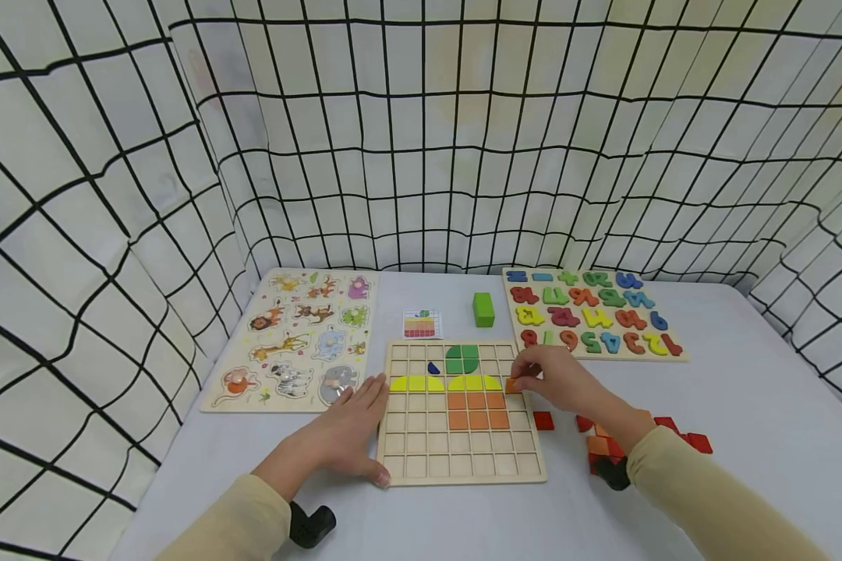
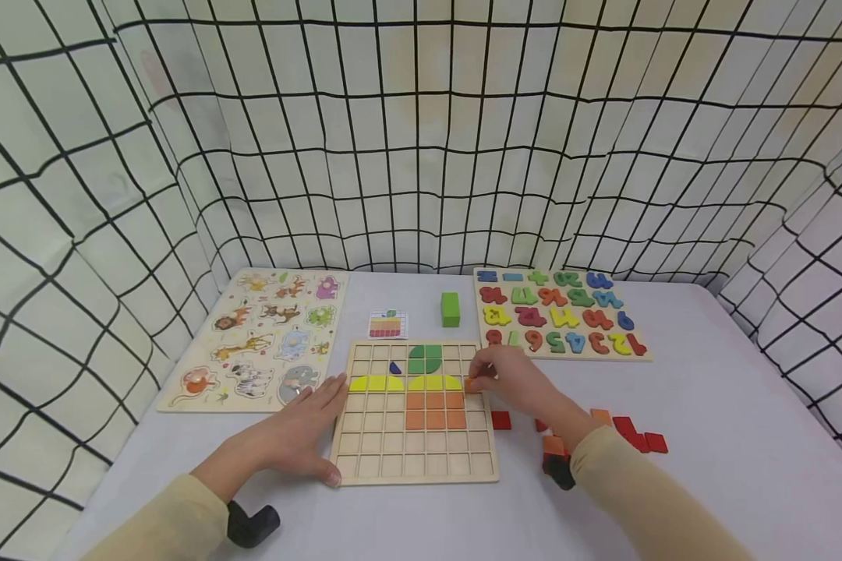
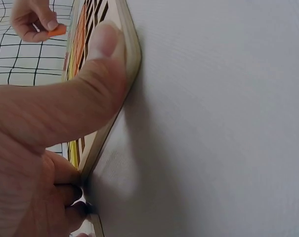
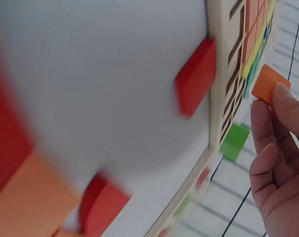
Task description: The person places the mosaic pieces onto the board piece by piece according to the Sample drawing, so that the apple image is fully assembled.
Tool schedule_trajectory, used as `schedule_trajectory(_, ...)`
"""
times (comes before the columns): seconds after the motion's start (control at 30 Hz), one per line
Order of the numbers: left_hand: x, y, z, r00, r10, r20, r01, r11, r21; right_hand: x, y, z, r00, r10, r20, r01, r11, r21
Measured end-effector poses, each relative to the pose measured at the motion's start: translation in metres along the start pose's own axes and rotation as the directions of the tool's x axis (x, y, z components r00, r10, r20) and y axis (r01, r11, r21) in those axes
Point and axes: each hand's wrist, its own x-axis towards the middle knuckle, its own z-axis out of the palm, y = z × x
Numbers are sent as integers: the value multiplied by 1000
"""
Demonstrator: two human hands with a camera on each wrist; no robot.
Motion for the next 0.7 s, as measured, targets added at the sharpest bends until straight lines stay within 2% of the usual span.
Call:
schedule_trajectory(0.23,0,0,0,1000,5,-8,-5,1000,6,22,-36,25,997,-35,63,32,998,53)
schedule_trajectory(0.4,0,1,0,1000,2,-9,-2,1000,4,33,-58,39,996,-43,73,37,996,85)
schedule_trajectory(0.57,0,1,0,1000,5,-7,-5,1000,5,41,-74,49,997,-13,81,5,995,99)
schedule_trajectory(0.7,0,2,0,1000,7,-8,-7,1000,12,43,-80,55,996,-5,85,-1,997,71)
